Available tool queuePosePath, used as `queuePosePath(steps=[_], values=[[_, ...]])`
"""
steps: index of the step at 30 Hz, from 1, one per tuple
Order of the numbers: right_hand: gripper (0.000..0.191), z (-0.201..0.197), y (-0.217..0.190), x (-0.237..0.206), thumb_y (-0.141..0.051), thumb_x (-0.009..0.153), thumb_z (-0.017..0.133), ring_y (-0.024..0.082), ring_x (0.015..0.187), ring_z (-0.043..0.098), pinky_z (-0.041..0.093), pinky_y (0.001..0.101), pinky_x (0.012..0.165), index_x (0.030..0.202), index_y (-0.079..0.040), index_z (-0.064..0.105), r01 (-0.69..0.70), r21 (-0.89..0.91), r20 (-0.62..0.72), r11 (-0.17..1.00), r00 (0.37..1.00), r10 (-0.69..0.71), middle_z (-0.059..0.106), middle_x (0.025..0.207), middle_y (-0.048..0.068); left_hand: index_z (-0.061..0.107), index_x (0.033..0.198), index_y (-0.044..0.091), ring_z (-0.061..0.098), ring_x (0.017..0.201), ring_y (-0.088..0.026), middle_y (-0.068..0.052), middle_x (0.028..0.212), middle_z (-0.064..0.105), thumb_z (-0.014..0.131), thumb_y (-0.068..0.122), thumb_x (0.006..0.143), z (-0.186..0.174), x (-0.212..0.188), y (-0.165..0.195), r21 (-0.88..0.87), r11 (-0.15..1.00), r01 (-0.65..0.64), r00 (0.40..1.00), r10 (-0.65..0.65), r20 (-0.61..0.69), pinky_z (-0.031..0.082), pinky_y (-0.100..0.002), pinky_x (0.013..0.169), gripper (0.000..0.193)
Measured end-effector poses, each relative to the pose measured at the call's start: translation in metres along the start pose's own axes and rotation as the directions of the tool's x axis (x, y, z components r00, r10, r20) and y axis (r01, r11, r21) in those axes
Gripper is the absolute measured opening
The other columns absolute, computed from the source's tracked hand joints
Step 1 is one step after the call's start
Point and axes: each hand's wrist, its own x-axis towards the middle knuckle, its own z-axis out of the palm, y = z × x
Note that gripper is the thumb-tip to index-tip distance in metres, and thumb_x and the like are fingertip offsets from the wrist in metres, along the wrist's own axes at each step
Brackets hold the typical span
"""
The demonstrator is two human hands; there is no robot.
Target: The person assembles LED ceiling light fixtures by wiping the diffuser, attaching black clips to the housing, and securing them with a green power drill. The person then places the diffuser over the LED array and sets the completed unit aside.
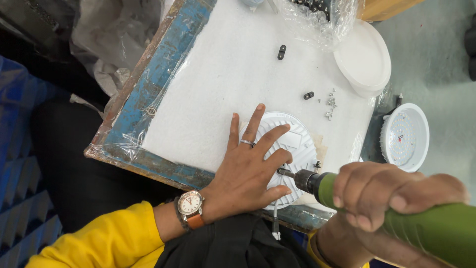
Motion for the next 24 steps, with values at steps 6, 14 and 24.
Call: queuePosePath(steps=[6,14,24], values=[[0.091,0.012,0.003,0.006,-0.092,0.077,0.041,0.021,0.056,0.054,0.047,0.0419,0.053,0.102,-0.005,0.048,0.044,-0.06,-0.126,0.997,0.991,-0.052,0.057,0.066,0.012,0.065,0.106,0.017,0.006,0.151,-0.053,-0.015,0.153,0.042,0.085,0.051,0.067,0.001,0.0,-0.001,0.072,0.997,-0.018,1.0,0.019,-0.022,0.001,-0.086,0.111,0.055],[0.11,0.015,-0.015,-0.004,-0.092,0.066,0.007,0.026,0.053,0.05,0.044,0.0384,0.054,0.097,0.005,0.047,0.164,0.002,-0.256,0.987,0.954,-0.158,0.051,0.066,0.019,0.066,0.114,0.016,0.006,0.152,-0.052,-0.016,0.154,0.04,0.084,0.054,0.067,0.003,-0.003,-0.002,0.097,0.994,-0.056,0.996,0.063,-0.062,0.002,-0.086,0.11,0.063],[0.114,0.014,-0.012,-0.003,-0.096,0.065,0.006,0.028,0.053,0.052,0.047,0.0399,0.056,0.095,0.005,0.048,0.103,-0.054,-0.251,0.993,0.961,-0.113,0.054,0.062,0.023,0.065,0.111,0.017,0.005,0.152,-0.051,-0.016,0.154,0.041,0.084,0.055,0.068,0.007,-0.005,-0.004,0.107,0.993,-0.056,0.995,0.064,-0.081,0.002,-0.086,0.11,0.06]])
